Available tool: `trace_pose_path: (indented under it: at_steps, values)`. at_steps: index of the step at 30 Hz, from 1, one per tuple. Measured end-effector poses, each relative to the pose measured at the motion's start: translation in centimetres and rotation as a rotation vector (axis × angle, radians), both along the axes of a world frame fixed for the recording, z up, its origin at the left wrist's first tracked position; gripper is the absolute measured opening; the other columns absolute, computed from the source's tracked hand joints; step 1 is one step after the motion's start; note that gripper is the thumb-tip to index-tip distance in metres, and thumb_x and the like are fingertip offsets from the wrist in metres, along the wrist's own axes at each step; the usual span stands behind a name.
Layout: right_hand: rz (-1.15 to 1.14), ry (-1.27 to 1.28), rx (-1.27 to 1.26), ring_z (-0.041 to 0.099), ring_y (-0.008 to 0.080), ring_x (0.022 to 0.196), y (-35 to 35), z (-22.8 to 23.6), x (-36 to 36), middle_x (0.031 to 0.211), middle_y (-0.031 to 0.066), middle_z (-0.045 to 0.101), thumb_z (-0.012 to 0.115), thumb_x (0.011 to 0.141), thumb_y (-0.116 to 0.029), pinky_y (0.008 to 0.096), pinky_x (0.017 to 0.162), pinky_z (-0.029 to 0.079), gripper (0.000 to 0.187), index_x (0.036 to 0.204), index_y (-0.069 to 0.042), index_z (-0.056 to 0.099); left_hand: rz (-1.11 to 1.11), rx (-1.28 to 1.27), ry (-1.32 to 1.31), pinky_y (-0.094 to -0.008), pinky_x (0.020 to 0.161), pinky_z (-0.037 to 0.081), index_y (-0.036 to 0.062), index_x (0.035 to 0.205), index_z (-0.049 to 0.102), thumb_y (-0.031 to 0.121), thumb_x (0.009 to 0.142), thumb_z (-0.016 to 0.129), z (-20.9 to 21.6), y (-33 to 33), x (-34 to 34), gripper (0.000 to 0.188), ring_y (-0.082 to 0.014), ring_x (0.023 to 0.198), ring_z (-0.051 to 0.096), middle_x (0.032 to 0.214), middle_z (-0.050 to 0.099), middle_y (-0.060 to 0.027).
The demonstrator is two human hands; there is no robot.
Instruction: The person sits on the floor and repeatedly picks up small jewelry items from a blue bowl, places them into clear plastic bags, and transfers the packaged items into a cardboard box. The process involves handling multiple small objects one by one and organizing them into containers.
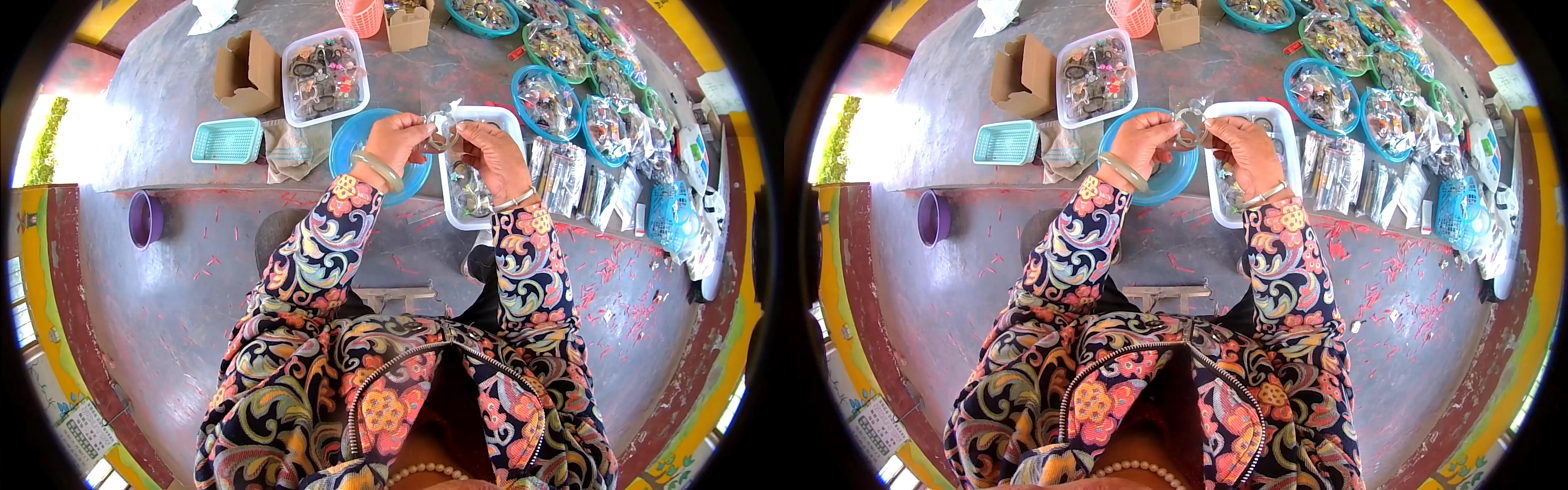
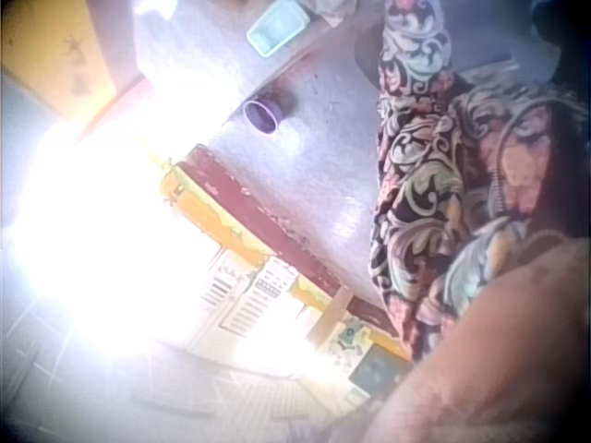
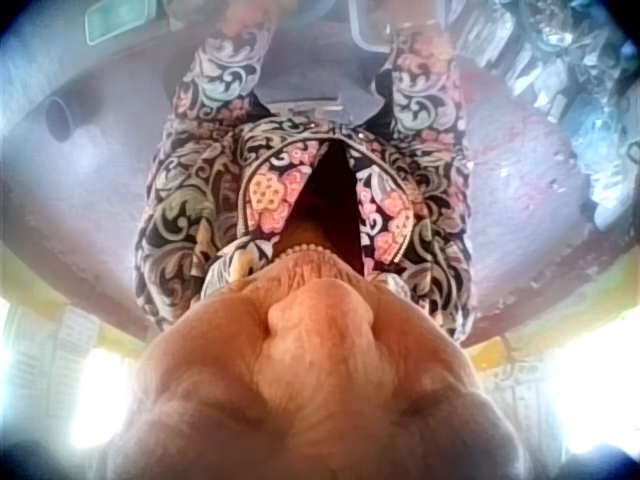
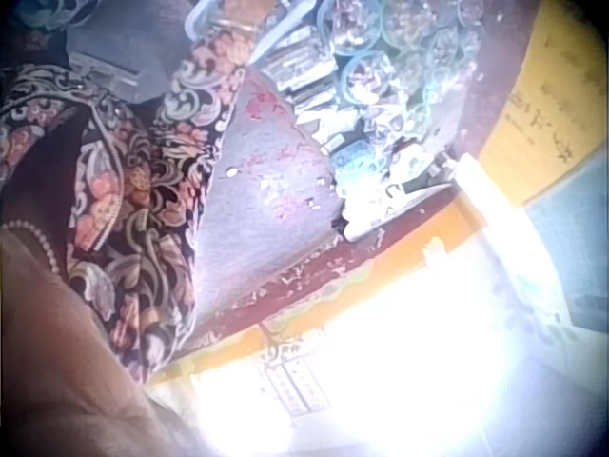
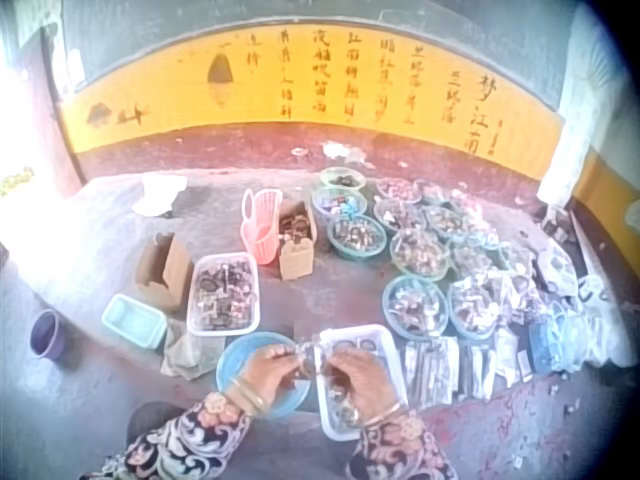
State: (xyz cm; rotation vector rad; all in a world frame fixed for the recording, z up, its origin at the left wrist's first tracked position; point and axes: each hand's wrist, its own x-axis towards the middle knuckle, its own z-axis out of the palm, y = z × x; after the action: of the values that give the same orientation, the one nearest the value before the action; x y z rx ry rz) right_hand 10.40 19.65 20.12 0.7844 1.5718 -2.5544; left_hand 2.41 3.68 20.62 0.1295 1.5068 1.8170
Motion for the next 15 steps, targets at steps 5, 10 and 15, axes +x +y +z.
trace_pose_path:
  at_steps: [5, 10, 15]
  values:
    - [-0.009, 0.009, 0.005, 0.052, 0.0089, 0.065, 0.06, -0.12, 0.04, 0.072, 0.0007, 0.059, 0.064, 0.076, -0.021, 0.0219, 0.061, 0.037, 0.018, 0.085, -0.005, 0.063, 0.013, 0.018, -0.043, -0.0191, 0.047, 0.040, 0.0025, 0.091, 0.059, 0.016, 0.082, 0.058, 0.91, 0.04, 0.22, 0.017, -0.0071, 0.063, 0.054, 0.078, 0.060, -0.0021]
    - [-0.009, 0.026, 0.037, 0.050, 0.0081, 0.062, -0.23, -0.09, -0.03, 0.070, 0.0005, 0.058, 0.064, 0.076, -0.018, 0.0211, 0.059, 0.037, 0.016, 0.082, -0.004, 0.063, -0.014, 0.006, -0.010, -0.0192, 0.046, 0.041, 0.0020, 0.093, 0.059, 0.016, 0.082, 0.058, 0.46, 0.10, 0.22, 0.018, -0.0072, 0.062, 0.054, 0.078, 0.059, -0.0019]
    - [-0.008, 0.020, 0.061, 0.049, 0.0069, 0.061, -0.17, 0.13, 0.07, 0.069, 0.0000, 0.058, 0.064, 0.076, -0.019, 0.0204, 0.058, 0.036, 0.016, 0.082, -0.004, 0.063, 0.008, 0.012, -0.015, -0.0180, 0.045, 0.039, 0.0014, 0.092, 0.059, 0.016, 0.081, 0.059, 0.59, 0.12, 0.28, 0.018, -0.0069, 0.061, 0.054, 0.078, 0.061, -0.0042]
